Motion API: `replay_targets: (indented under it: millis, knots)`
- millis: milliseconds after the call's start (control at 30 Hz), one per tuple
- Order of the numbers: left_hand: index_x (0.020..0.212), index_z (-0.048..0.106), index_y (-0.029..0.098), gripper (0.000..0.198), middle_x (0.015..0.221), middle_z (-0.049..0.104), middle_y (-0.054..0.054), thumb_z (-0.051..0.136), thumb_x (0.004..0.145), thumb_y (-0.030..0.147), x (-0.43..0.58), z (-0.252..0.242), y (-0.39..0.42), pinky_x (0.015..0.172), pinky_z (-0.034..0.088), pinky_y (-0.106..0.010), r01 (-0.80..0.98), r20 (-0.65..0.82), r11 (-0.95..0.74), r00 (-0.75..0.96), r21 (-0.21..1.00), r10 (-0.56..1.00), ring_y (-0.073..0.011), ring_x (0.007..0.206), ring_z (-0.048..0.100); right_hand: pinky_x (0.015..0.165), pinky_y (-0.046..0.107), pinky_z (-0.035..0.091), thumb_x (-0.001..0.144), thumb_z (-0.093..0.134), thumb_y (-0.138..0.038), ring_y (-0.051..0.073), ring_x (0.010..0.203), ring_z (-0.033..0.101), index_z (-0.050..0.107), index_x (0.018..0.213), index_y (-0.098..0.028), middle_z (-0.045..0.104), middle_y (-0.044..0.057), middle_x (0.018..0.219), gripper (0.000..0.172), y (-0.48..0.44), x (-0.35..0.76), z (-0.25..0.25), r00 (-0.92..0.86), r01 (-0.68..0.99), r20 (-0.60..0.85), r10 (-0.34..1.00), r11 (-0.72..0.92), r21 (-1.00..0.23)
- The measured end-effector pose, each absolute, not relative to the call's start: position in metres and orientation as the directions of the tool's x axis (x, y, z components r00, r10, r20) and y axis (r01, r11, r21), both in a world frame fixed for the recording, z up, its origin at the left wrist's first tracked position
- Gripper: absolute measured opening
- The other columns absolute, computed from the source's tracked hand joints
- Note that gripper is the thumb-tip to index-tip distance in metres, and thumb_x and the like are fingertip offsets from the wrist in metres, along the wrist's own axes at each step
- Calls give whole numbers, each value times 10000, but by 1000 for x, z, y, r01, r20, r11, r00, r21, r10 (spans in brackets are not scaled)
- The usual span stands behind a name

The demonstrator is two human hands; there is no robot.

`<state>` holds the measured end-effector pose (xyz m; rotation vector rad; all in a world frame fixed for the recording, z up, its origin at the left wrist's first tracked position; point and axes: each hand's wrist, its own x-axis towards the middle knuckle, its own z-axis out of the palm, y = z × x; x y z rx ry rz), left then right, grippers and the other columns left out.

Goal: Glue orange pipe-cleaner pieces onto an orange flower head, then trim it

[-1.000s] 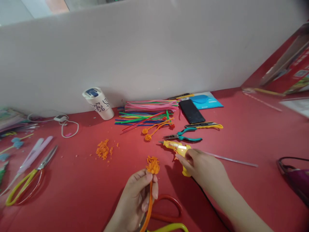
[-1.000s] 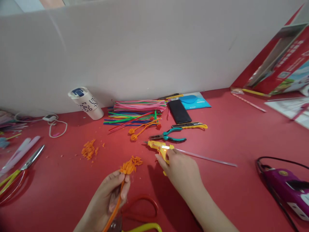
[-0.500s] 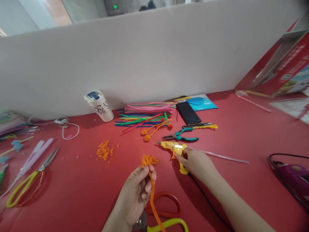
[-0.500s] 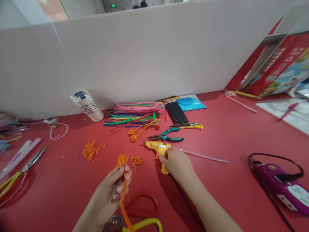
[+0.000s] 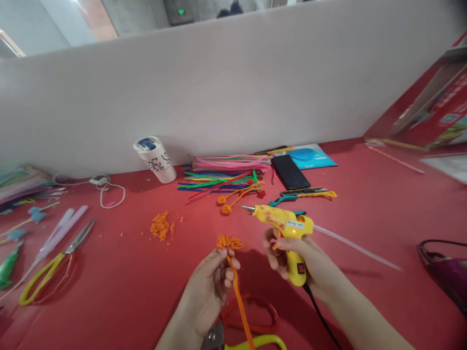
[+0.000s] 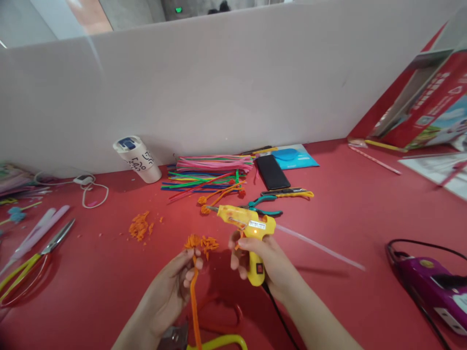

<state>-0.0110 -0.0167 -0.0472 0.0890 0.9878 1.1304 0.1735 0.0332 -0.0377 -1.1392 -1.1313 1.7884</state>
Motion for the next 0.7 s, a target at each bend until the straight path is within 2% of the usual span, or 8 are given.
replay_targets:
  millis: [100,200,300,400,467,600,700]
  knots:
    - [792,634,85,150,608,647,-30,505,858,122,-10,-48,-17,413,447,-108,-705,-582,434,37,560,812,-41,431,531,402,206,321,769,524,-440,79,378,408,584,712,-163,488,-40,447,289,24,172,-40,-379,-6,-319,869,-347,-938]
    - [778,642,81,154,605,657,-38,512,849,122,-10,-48,-17,417,446,-115,-698,-563,416,23,583,826,-47,435,537,428,219,369,765,552,-490,114,462,487,612,701,-174,541,-14,510,328,14,172,-43,-332,222,-315,889,-251,-942]
    - [729,644,91,186,574,644,-23,506,848,128,-10,-45,-16,394,428,-114,-702,-569,415,17,579,822,-42,407,520,508,246,466,780,567,-441,167,630,584,623,850,-201,635,25,738,256,7,170,-43,-342,317,-133,930,-19,-948]
    - [674,636,104,232,517,609,2,492,854,136,-11,-41,-15,355,390,-104,-688,-606,446,13,572,796,-30,359,474,550,250,498,819,535,-372,163,639,587,598,816,-194,623,24,743,189,7,166,-38,-410,345,-12,912,142,-928]
    - [647,630,106,266,470,580,13,479,862,148,-12,-40,-16,339,368,-100,-674,-622,462,5,576,783,-25,333,439,532,244,497,827,522,-369,149,591,569,569,734,-190,599,13,685,207,8,166,-36,-431,358,-39,902,131,-924]
    - [659,640,102,281,365,489,42,468,871,167,-13,-40,-16,323,345,-100,-663,-633,478,8,576,774,-31,304,396,589,257,511,833,515,-397,163,654,590,535,691,-187,624,35,755,254,10,167,-35,-432,378,-122,894,57,-924]
    - [708,651,99,228,436,560,23,487,855,156,-13,-40,-16,322,348,-106,-676,-634,467,-1,570,773,-27,310,406,635,259,513,832,519,-395,182,725,608,554,693,-189,623,34,754,251,8,168,-36,-429,381,-133,894,45,-924]
